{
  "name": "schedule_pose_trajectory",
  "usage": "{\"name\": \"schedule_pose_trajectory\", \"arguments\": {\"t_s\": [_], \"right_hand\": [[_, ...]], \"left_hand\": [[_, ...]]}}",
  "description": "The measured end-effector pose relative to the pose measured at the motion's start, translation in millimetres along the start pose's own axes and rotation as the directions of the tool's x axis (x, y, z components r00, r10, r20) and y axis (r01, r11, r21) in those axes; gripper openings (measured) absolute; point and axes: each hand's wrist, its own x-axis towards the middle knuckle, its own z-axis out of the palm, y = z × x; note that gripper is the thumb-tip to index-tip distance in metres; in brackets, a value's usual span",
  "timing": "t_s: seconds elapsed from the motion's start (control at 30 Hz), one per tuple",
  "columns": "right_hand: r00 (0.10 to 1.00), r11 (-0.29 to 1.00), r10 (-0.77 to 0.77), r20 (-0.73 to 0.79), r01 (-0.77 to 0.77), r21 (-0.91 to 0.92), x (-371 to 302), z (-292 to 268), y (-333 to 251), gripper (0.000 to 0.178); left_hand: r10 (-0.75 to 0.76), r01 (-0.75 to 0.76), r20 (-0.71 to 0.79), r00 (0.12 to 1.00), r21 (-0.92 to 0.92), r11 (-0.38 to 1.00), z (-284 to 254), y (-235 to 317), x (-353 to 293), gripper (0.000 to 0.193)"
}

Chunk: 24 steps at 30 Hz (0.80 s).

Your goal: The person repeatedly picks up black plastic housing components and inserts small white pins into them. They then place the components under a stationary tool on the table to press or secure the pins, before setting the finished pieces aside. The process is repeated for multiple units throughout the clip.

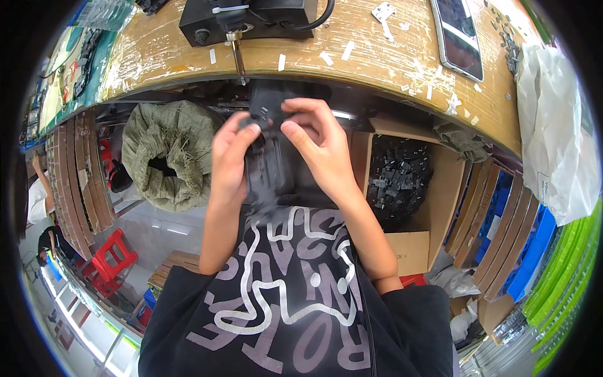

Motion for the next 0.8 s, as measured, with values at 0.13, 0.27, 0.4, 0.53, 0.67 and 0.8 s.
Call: {"name": "schedule_pose_trajectory", "arguments": {"t_s": [0.13, 0.27, 0.4, 0.53, 0.67, 0.8], "right_hand": [[0.888, 0.905, 0.408, 0.211, -0.424, 0.031, -13, -2, -22, 0.028], [0.891, 0.88, 0.398, 0.22, -0.439, 0.184, -16, 0, -24, 0.027], [0.911, 0.881, 0.312, 0.27, -0.384, 0.277, -17, 9, -30, 0.03], [0.913, 0.886, 0.299, 0.277, -0.374, 0.275, -19, 8, -31, 0.033], [0.924, 0.894, 0.284, 0.256, -0.351, 0.277, -20, 10, -33, 0.032], [0.926, 0.895, 0.285, 0.249, -0.35, 0.276, -21, 12, -33, 0.031]], "left_hand": [[0.11, -0.107, -0.021, 0.994, 0.124, 0.986, -4, 19, 11, 0.012], [0.146, -0.141, -0.022, 0.989, 0.154, 0.978, 2, 25, 15, 0.011], [0.158, -0.15, -0.038, 0.987, 0.15, 0.977, 3, 31, 17, 0.011], [0.174, -0.166, -0.033, 0.984, 0.167, 0.972, 5, 32, 16, 0.012], [0.151, -0.144, -0.036, 0.988, 0.15, 0.978, 7, 32, 16, 0.012], [0.15, -0.144, -0.034, 0.988, 0.145, 0.979, 6, 33, 15, 0.012]]}}
